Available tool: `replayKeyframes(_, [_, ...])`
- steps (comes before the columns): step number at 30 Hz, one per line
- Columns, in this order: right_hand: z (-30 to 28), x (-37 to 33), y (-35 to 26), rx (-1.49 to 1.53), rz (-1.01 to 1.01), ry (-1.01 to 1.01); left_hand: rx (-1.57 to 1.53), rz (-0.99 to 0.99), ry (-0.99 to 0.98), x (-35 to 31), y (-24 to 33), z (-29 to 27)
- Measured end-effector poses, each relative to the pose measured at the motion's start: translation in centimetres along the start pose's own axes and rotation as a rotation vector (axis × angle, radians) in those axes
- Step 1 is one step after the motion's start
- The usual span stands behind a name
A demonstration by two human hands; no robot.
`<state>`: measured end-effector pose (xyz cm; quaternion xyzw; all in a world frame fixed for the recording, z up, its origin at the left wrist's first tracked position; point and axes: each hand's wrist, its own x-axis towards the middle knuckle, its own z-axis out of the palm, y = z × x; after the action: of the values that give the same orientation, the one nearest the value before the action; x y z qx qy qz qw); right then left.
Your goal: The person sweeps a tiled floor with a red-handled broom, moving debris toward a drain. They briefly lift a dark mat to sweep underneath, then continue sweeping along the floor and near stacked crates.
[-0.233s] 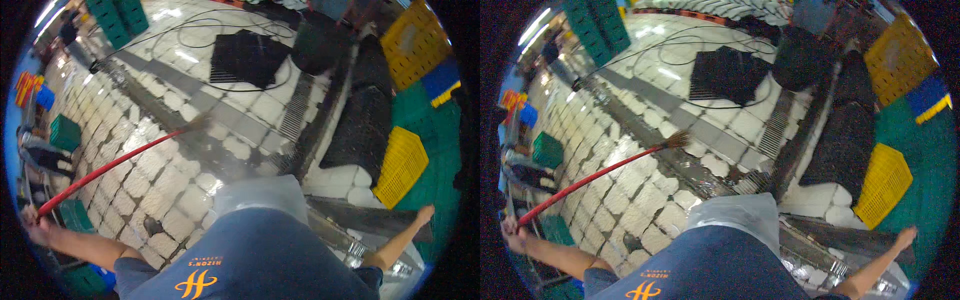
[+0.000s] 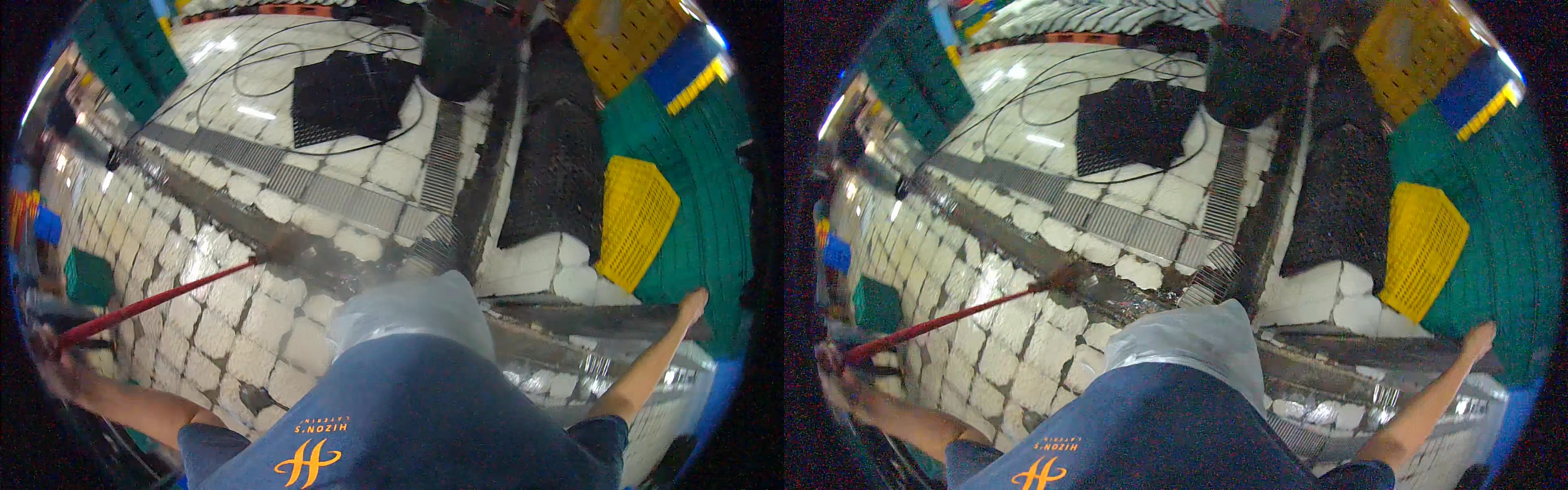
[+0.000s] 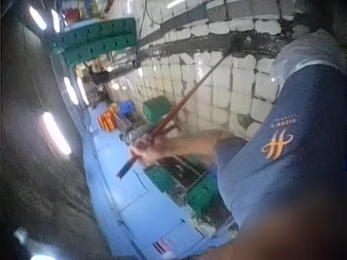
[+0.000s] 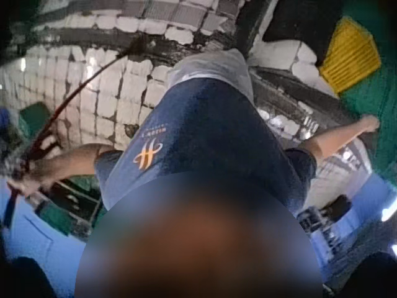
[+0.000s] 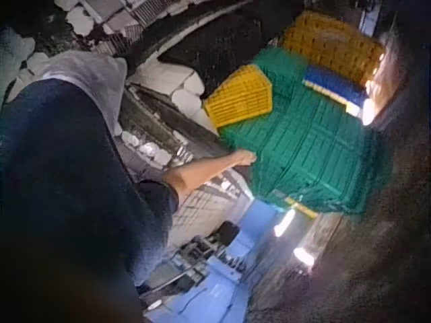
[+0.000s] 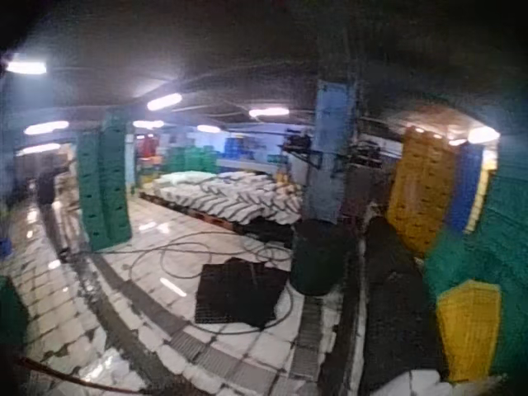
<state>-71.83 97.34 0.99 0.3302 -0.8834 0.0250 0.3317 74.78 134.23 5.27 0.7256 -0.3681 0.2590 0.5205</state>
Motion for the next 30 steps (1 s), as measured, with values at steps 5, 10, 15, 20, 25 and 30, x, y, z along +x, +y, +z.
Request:
replayKeyframes(5, [-1.9, -1.6, 0.6, 0.008, -0.093, 0.112, -0.465, -0.083, -0.094, 5.7, 1.5, 21.6])
replayKeyframes(10, [-2.0, -2.3, -2.8, -0.028, -0.121, 0.148, -0.578, 0.022, -0.206, 5.8, 12.6, 29.1])
replayKeyframes(15, [-1.1, 0.4, -6.5, -0.054, -0.064, 0.057, 0.059, 0.407, -0.142, 2.3, 13.1, 22.1])
replayKeyframes(20, [0.8, 2.7, -7.2, 0.033, -0.052, 0.104, -0.488, -0.224, 0.085, -1.6, 9.0, 10.6])
replayKeyframes(25, [0.7, 1.7, -8.0, -0.049, -0.102, 0.212, -0.415, -0.12, 0.153, -4.9, 11.5, 12.1])
replayKeyframes(30, [-1.7, -0.5, -9.9, -0.049, -0.086, 0.242, -0.595, -0.2, 0.033, -3.5, 17.4, 19.8])
